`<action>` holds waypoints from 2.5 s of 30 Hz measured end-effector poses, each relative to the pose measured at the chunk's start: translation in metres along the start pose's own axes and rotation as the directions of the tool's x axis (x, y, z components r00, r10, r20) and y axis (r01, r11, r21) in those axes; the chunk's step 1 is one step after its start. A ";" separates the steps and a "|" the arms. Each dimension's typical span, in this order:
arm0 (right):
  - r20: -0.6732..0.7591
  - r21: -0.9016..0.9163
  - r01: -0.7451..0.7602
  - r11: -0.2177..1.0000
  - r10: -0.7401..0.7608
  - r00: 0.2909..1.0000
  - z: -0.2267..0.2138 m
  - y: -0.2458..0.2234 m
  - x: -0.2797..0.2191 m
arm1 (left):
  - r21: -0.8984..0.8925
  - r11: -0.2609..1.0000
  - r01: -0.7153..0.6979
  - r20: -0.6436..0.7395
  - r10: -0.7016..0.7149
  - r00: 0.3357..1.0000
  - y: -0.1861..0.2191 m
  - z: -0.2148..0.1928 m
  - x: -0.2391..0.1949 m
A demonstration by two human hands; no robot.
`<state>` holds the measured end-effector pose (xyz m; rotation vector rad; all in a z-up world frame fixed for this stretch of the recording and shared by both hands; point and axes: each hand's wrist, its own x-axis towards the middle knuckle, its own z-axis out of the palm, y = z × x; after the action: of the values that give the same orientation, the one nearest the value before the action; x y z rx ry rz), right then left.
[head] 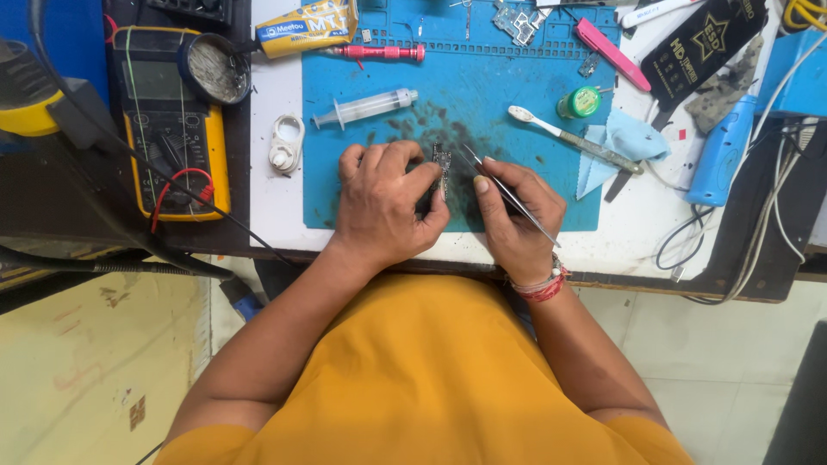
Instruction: The person uses a green-handled tool to scrape or clean a small circuit board on a blue mat. They then switch to a hot air gun, applying heat to the board while using tweezers to manipulate components. The person continues to alternate between heating and adjusting the board with tweezers throughout the clip.
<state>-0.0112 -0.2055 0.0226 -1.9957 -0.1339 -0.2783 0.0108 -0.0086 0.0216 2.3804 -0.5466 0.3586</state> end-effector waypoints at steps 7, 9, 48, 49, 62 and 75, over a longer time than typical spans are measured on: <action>-0.051 0.009 -0.093 0.996 0.093 0.994 0.003 0.006 -0.003 | 0.018 1.000 -0.010 0.003 0.010 1.000 -0.001 0.001 -0.001; -0.033 0.006 -0.083 0.997 0.083 0.996 0.003 0.006 -0.002 | 0.021 1.000 -0.012 0.005 0.011 1.000 -0.001 0.001 -0.001; 0.081 -0.152 0.085 0.985 -0.074 0.994 0.002 -0.004 0.010 | 0.014 1.000 0.003 0.019 -0.003 1.000 -0.001 0.000 0.000; 0.079 -0.148 0.092 0.985 -0.081 0.994 0.002 -0.004 0.010 | 0.014 1.000 0.003 0.020 -0.004 1.000 -0.001 0.000 0.000; 0.079 -0.157 0.092 0.983 -0.080 0.994 0.002 -0.004 0.011 | 0.016 1.000 0.001 0.014 -0.002 1.000 -0.001 0.001 0.000; 0.079 -0.155 0.092 0.984 -0.081 0.994 0.002 -0.004 0.010 | 0.019 1.000 0.001 0.016 -0.001 1.000 -0.001 0.001 -0.001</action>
<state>-0.0022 -0.2027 0.0277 -2.1621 -0.2525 -0.2793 0.0111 -0.0081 0.0199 2.4036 -0.5519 0.3465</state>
